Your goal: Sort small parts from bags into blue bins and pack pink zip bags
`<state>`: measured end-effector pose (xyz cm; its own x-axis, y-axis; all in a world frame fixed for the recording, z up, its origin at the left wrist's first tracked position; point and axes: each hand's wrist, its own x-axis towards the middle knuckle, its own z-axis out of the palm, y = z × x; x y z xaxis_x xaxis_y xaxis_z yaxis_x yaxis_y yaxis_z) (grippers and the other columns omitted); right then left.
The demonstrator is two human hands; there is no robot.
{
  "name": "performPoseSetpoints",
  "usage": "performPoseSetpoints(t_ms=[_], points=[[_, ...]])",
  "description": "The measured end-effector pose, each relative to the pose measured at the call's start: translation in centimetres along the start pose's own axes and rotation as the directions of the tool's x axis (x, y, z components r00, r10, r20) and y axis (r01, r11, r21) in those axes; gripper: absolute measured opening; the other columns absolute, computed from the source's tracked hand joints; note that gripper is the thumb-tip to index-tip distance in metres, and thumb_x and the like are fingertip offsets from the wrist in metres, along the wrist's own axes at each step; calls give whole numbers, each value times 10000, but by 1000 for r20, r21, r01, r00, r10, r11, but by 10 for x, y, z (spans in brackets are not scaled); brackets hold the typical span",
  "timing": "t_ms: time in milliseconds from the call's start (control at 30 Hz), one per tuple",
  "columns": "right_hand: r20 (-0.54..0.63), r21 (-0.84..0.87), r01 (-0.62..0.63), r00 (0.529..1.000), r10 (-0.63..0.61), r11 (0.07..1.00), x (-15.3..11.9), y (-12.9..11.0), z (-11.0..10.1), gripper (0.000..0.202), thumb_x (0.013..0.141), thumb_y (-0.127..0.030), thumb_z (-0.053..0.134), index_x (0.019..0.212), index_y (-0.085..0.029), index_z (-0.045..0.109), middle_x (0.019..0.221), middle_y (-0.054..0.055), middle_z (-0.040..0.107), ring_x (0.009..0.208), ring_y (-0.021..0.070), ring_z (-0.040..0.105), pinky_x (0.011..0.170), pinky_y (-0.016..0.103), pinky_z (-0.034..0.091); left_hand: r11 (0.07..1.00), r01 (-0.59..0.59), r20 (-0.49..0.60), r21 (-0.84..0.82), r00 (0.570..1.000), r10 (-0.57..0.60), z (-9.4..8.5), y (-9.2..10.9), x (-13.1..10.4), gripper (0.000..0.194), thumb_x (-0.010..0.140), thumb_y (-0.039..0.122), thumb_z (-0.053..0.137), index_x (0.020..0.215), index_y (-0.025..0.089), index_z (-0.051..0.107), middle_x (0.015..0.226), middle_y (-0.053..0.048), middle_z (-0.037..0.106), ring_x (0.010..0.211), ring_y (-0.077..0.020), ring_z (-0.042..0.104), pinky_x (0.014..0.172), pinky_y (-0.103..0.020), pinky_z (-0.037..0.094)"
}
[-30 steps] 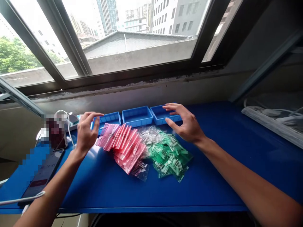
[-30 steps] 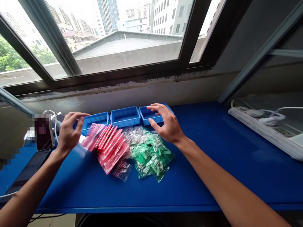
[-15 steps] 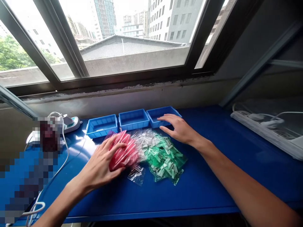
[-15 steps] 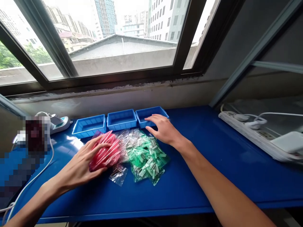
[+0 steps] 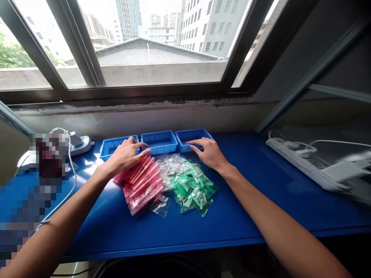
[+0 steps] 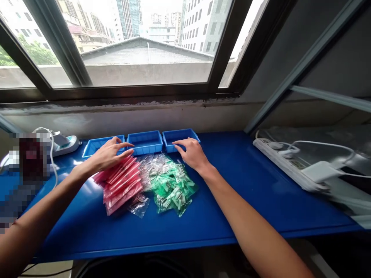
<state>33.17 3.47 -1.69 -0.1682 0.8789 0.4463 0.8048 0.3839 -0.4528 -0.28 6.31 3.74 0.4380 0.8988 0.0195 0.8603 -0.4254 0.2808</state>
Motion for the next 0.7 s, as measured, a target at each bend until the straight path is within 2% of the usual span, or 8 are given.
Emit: performPoseSetpoints(t_ms=[100,233,300,400,500,600,700], points=[[3,-8,-5,1000,5,1000,1,-1,1,270,1008,-291,565,1109,-247,812,1168,72,821,1131,324,750,1167,575,451,1000,-12,43,-12,999,12,7,-2,5,650,978,729,382,1256,269,747,1132,-131,591,1157,-359,611,1103,-533,450],[2,-19,-1,1000,1,1000,0,0,1,271,1007,-303,570,1099,-244,817,1143,74,827,1125,327,746,1165,565,456,999,-8,63,-40,998,10,7,-1,1,624,965,737,404,1211,274,744,1226,-128,587,1156,-352,635,1099,-506,462],[-1,-25,4,1000,-4,1000,-1,-1,1,270,1008,-307,567,1095,-261,819,1131,60,830,1113,326,749,1157,566,465,999,-17,62,-42,998,19,6,-1,0,632,956,748,417,1203,266,743,1207,-127,587,1138,-350,645,1080,-495,478],[1,-24,4,1000,-4,1000,-2,-2,-1,270,1005,-301,567,1098,-273,819,1133,52,829,1110,328,750,1151,570,470,998,-38,52,-41,998,40,7,-2,0,644,948,754,427,1220,261,739,1143,-121,595,1073,-340,656,1042,-491,500],[8,-21,-18,1000,18,1000,-3,-6,-2,271,998,-305,572,1094,-249,820,1119,74,830,1094,339,753,1070,544,528,998,-38,71,-39,997,41,6,-2,0,665,938,767,434,1252,262,731,1147,-123,600,1025,-330,661,1028,-495,504],[24,-12,-42,999,43,999,-4,-9,-4,280,998,-312,569,1091,-217,815,1111,98,826,1072,340,756,982,505,566,999,-34,105,-32,994,37,5,-3,0,690,933,783,427,1283,260,711,1154,-127,602,1040,-334,661,1023,-491,505],[31,-17,-44,999,44,999,-4,-14,-8,278,980,-321,590,1122,-204,798,1139,121,812,1109,349,738,974,510,568,999,-26,126,-23,992,28,2,-1,-1,694,949,773,403,1317,263,698,1187,-135,602,1063,-345,656,1028,-506,496]])
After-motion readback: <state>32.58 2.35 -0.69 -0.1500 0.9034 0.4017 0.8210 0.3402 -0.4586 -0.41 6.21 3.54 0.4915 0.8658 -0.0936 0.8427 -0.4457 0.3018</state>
